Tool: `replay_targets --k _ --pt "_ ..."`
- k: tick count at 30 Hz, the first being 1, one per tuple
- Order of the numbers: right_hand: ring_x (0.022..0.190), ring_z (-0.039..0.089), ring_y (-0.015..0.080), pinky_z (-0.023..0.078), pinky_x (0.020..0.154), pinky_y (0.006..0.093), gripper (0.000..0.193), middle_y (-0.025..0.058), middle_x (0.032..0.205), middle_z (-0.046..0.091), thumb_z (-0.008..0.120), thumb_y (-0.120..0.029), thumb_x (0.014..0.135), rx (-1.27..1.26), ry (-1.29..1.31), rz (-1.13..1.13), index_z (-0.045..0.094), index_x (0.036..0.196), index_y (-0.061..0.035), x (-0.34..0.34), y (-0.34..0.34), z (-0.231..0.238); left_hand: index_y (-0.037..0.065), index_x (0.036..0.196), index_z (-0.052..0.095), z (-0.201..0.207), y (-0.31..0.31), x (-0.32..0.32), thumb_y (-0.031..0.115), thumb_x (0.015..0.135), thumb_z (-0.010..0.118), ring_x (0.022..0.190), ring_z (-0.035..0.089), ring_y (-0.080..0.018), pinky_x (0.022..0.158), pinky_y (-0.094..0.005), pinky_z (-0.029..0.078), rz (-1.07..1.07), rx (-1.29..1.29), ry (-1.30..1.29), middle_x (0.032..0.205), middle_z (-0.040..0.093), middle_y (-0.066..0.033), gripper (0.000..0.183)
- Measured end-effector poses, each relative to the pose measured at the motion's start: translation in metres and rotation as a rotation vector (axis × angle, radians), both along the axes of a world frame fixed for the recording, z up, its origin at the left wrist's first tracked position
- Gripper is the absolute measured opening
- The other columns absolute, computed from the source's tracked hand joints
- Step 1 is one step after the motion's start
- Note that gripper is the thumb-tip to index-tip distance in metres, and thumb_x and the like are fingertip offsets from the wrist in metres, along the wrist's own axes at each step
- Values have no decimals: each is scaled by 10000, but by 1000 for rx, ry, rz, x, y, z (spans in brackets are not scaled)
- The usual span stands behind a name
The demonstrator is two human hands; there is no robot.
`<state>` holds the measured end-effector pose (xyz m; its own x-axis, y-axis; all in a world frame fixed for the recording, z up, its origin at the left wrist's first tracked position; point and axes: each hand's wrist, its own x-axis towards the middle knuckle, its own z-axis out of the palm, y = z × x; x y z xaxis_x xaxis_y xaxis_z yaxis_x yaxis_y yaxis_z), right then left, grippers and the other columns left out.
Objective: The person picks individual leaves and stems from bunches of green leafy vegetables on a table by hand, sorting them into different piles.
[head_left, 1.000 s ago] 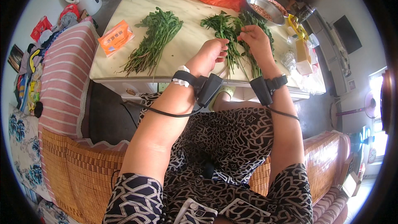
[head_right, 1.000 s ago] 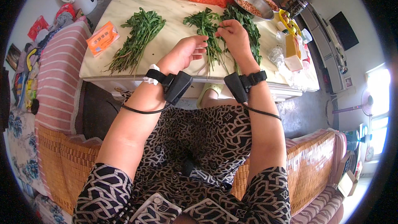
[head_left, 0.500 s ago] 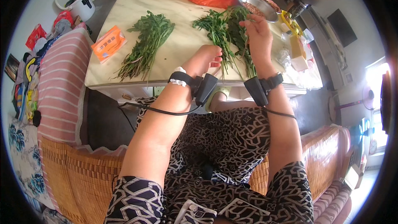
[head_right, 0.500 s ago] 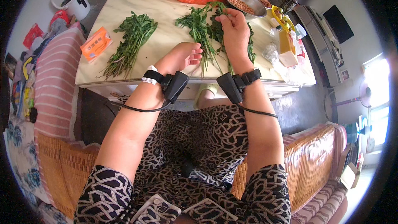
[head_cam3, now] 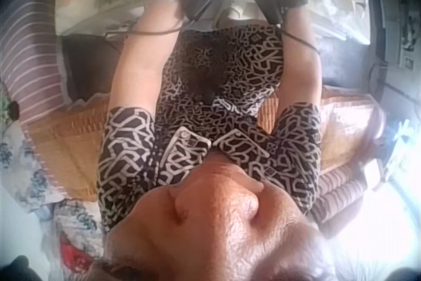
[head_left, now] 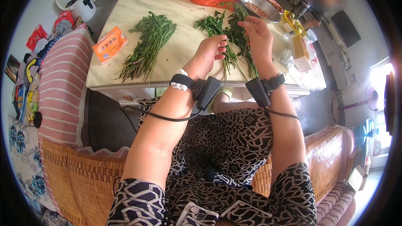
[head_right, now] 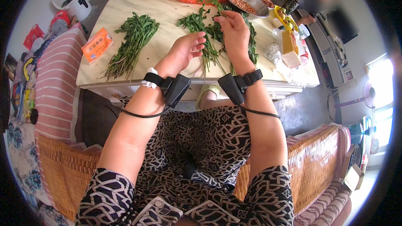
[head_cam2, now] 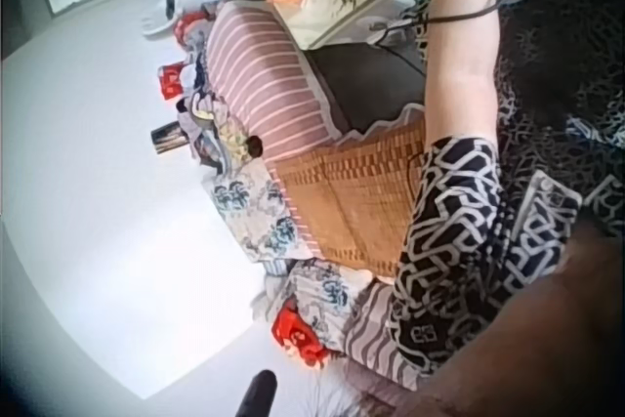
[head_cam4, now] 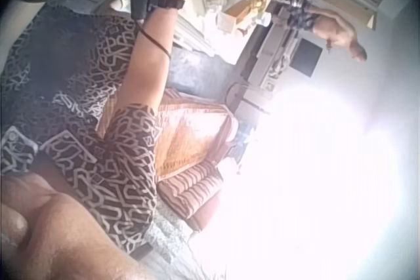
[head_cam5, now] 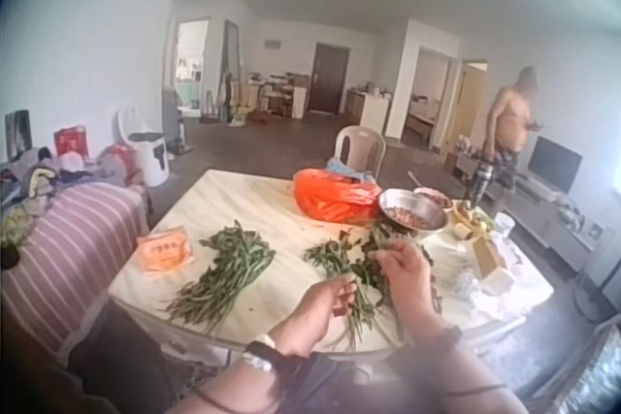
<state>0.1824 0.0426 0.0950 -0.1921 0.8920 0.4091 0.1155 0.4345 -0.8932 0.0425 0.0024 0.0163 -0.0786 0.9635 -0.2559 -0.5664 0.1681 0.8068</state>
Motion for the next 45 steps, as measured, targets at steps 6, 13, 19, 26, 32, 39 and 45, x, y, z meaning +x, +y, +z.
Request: replay_targets --k 6,13,19,26,32,39,45 --pt "772 582 71 464 657 225 180 49 882 678 617 -90 876 -82 -140 221 597 1021 16 -5 -3 -8 101 1129 602 11 -2 -3 378 947 498 905 566 -163 824 -317 430 63 178 -125 1000 626 -37 348" --pt "692 548 74 455 617 231 150 29 802 652 627 -98 865 -204 -324 428 621 965 13 -2 -1 -20 73 1154 560 19 -4 -14 307 1003 395 977 594 -191 845 -336 456 164 222 -106 1083 649 -103 324" --pt "646 564 82 463 586 248 182 28 767 650 614 -171 873 -218 -431 247 646 904 5 4 -2 -12 65 1126 570 21 -7 -24 266 1001 409 916 619 -196 808 -328 473 255 206 -78 1030 660 -98 286" --pt "510 551 123 433 457 278 189 42 645 607 634 -192 798 -278 -710 145 641 844 -9 34 22 -33 63 1086 595 18 -8 -33 255 994 422 698 563 -161 646 -324 486 291 104 -143 771 570 -21 274" --pt "487 582 184 458 469 317 198 81 595 598 675 -187 731 -300 -901 155 638 765 4 27 15 -41 64 1058 588 18 -12 -38 252 987 434 591 452 -118 518 -271 392 196 83 -302 704 499 5 253" --pt "491 557 167 406 380 305 217 67 611 573 695 -174 710 -248 -1092 194 611 792 8 26 24 -52 64 1035 590 19 -13 -36 253 979 454 582 453 -111 488 -263 363 148 18 -258 712 508 8 241" --pt "486 557 167 402 372 305 197 68 616 577 685 -161 704 -364 -1103 240 617 776 9 28 18 -45 63 1021 598 17 -15 -35 244 970 467 585 465 -116 487 -268 371 149 16 -242 723 521 -1 230"
